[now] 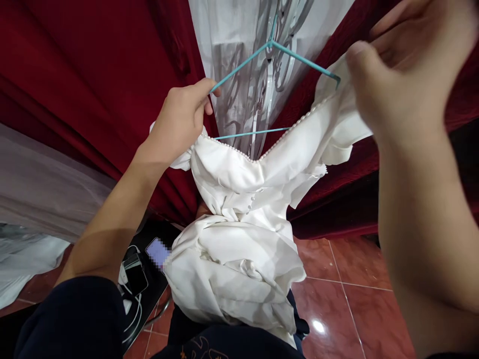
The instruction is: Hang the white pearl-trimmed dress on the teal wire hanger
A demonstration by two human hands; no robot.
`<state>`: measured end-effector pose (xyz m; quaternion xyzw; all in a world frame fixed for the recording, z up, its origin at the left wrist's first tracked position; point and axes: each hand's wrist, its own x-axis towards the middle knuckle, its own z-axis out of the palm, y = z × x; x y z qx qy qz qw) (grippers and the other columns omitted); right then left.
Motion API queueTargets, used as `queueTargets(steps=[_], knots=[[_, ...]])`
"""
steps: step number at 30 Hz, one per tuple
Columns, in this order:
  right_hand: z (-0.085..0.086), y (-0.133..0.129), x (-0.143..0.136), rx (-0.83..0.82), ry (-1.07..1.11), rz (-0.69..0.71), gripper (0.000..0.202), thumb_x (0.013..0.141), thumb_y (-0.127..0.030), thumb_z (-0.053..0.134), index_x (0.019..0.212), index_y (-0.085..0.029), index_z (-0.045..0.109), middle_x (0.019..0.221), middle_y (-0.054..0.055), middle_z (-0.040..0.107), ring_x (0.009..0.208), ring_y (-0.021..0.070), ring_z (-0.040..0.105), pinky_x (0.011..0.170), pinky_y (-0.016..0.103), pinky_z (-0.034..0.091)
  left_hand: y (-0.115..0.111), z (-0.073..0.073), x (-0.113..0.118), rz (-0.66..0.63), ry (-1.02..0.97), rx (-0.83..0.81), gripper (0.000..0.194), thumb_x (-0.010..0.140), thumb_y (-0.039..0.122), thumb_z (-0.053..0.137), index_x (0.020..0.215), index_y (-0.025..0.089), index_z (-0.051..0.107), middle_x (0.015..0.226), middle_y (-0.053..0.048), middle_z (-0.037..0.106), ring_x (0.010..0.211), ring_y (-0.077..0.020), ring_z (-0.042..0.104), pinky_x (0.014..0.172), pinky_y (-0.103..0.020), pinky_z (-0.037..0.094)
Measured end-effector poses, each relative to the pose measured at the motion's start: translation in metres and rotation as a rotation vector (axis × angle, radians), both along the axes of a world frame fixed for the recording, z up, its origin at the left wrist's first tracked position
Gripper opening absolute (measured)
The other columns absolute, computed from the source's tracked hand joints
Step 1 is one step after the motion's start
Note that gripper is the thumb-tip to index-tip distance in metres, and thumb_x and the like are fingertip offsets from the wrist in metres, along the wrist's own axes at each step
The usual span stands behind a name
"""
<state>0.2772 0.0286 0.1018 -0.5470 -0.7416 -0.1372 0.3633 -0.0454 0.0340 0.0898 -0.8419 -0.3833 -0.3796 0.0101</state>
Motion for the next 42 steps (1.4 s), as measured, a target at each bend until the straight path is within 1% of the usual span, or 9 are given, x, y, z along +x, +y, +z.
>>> queueTargets(steps=[3,6,9,14,19,27,32,37,42], knots=[[-0.021,-0.009,-0.011,0.056,0.128,0.077,0.025,0.106,-0.038,0.053,0.120,-0.019,0.061,0.125,0.019,0.061,0.112,0.0222,0.061,0.096,0.036,0.054,-0.002,0.000,0.000,-0.031,0.032,0.016,0.032,0.096,0.015,0.044,0.111,0.029,0.069,0.083,-0.002,0.072,0.071,-0.0229,0.067,0.070,-0.040,0.052],[-0.044,-0.012,-0.009,0.157,0.018,0.133,0.040,0.103,-0.050,0.057,0.134,-0.024,0.061,0.142,0.021,0.052,0.139,0.0275,0.051,0.116,0.046,0.046,-0.006,-0.004,0.001,0.006,0.023,0.047,0.024,0.099,0.022,0.049,0.113,0.030,0.066,0.086,-0.002,0.073,0.076,-0.0252,0.070,0.076,-0.043,0.054],[-0.054,-0.015,-0.015,0.307,0.021,0.117,0.032,0.105,-0.045,0.049,0.123,-0.024,0.065,0.133,0.019,0.059,0.133,0.0274,0.055,0.115,0.048,0.045,-0.008,-0.011,-0.002,0.062,-0.034,0.056,0.020,0.097,0.028,0.062,0.116,0.032,0.062,0.104,-0.004,0.072,0.096,-0.0275,0.070,0.089,-0.045,0.056],[-0.071,-0.017,-0.042,-0.035,-0.131,0.309,0.032,0.104,-0.036,0.043,0.124,-0.026,0.066,0.120,0.011,0.069,0.117,0.0266,0.062,0.105,0.046,0.047,-0.012,-0.029,-0.018,0.309,-0.102,0.201,0.033,0.090,0.045,0.081,0.105,0.029,0.056,0.116,-0.007,0.063,0.114,-0.0311,0.060,0.102,-0.052,0.051],[-0.095,-0.017,-0.052,-0.058,-0.106,0.237,0.038,0.105,-0.033,0.038,0.126,-0.026,0.068,0.101,0.009,0.070,0.097,0.0273,0.063,0.089,0.044,0.045,-0.020,-0.039,-0.028,0.389,-0.055,0.222,0.024,0.103,0.046,0.067,0.095,0.026,0.056,0.082,-0.001,0.056,0.082,-0.0204,0.055,0.081,-0.041,0.048],[-0.072,-0.053,-0.065,-0.142,-0.096,0.167,0.037,0.103,-0.027,0.045,0.122,-0.025,0.076,0.094,0.009,0.074,0.085,0.0246,0.066,0.078,0.039,0.044,0.004,-0.031,-0.051,0.598,-0.226,0.109,0.018,0.103,0.020,0.065,0.098,0.021,0.048,0.074,0.006,0.045,0.064,-0.0057,0.044,0.064,-0.028,0.039],[-0.064,-0.051,-0.068,-0.185,-0.090,0.070,0.034,0.097,-0.020,0.052,0.116,-0.025,0.080,0.091,0.006,0.074,0.080,0.0214,0.066,0.070,0.032,0.038,-0.011,-0.029,-0.066,0.741,-0.028,-0.276,0.015,0.084,0.011,0.067,0.096,0.018,0.061,0.078,0.001,0.061,0.075,-0.0171,0.060,0.075,-0.032,0.047],[-0.073,-0.044,-0.065,-0.130,-0.036,0.088,0.031,0.097,-0.020,0.054,0.112,-0.025,0.081,0.085,0.005,0.073,0.079,0.0206,0.066,0.068,0.032,0.035,-0.036,-0.039,-0.049,0.642,0.299,-0.599,0.011,0.072,0.014,0.072,0.081,0.021,0.072,0.073,-0.003,0.068,0.076,-0.0268,0.066,0.073,-0.035,0.045],[-0.083,-0.042,-0.070,-0.078,-0.006,0.129,0.034,0.098,-0.020,0.051,0.116,-0.024,0.079,0.087,0.005,0.073,0.080,0.0211,0.066,0.073,0.033,0.041,-0.051,-0.055,-0.023,0.272,0.144,-0.138,0.018,0.091,0.017,0.060,0.096,0.023,0.076,0.089,-0.003,0.073,0.082,-0.0223,0.068,0.077,-0.035,0.050]])
